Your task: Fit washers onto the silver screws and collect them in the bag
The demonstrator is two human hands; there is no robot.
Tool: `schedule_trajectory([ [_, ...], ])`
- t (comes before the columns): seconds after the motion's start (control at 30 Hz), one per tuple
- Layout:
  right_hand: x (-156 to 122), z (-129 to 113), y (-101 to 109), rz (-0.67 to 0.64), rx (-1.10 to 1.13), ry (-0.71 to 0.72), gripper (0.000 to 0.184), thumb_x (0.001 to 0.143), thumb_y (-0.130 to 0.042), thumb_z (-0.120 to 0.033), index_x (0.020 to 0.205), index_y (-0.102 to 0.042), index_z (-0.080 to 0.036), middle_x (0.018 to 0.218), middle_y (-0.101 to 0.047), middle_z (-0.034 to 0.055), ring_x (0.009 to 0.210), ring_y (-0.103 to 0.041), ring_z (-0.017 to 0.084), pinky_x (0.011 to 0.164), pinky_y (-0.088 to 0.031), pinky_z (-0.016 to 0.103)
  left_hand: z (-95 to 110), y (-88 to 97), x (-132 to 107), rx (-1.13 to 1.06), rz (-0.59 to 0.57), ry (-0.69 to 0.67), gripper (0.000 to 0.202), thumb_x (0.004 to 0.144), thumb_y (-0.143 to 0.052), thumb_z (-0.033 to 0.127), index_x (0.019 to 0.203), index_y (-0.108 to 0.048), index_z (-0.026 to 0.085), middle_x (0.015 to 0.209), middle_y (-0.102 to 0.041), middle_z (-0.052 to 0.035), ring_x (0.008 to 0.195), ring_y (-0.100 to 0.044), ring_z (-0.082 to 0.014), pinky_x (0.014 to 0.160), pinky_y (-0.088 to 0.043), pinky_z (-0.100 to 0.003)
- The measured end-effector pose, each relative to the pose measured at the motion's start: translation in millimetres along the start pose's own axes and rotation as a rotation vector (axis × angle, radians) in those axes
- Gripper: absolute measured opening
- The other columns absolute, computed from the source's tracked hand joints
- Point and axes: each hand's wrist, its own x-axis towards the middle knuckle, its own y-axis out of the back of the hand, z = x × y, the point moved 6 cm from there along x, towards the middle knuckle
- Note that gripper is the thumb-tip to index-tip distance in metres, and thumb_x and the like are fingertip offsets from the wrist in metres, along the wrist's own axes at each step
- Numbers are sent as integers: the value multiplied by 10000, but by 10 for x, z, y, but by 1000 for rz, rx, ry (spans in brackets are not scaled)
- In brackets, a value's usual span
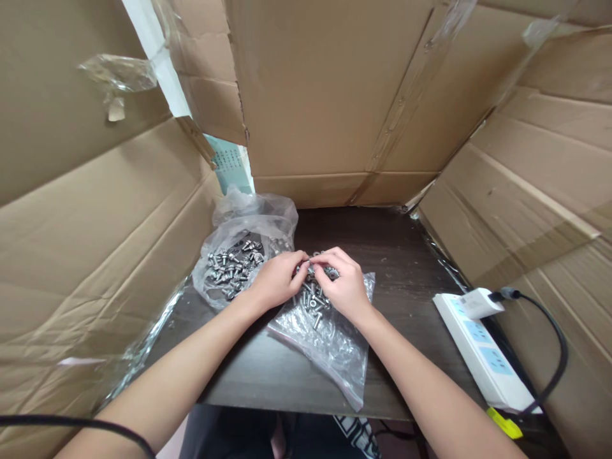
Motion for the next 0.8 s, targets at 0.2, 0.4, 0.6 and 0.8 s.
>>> schedule_trajectory([
  [0.2, 33, 57, 48, -12, -58, -55, 167, 897, -603, -173, 1018, -716, -197, 995, -695, 58, 862, -693, 178, 864, -553, 327, 12, 85, 6, 66, 67, 16, 223, 1056, -433, 273, 1080, -635, 182, 1057, -731, -93, 1005, -691, -261, 870, -510, -366],
  [0.4, 51, 304, 111, -87, -313, -206, 181, 853, -560, -153, 895, -728, -206, 980, -720, 62, 937, -654, 235, 895, -467, 394, -63, 203, 8, 71, 116, 182, 224, 1072, -329, 280, 1078, -534, 191, 948, -718, -98, 865, -704, -268, 735, -476, -357],
  [0.6, 15, 390, 17, -233, -455, -297, 205, 913, -558, -177, 905, -761, -207, 1023, -730, 73, 1022, -606, 267, 918, -411, 413, 4, 133, 8, 68, 41, 69, 228, 1072, -297, 276, 1024, -507, 201, 928, -681, -92, 816, -679, -253, 729, -479, -354],
  [0.8, -11, 396, -33, -248, -494, -273, 172, 932, -614, -222, 929, -785, -212, 1000, -738, 83, 1001, -584, 272, 887, -393, 404, -28, 97, 1, 177, 49, 76, 213, 1065, -409, 274, 1136, -597, 202, 1117, -721, -89, 987, -714, -263, 811, -524, -352],
])
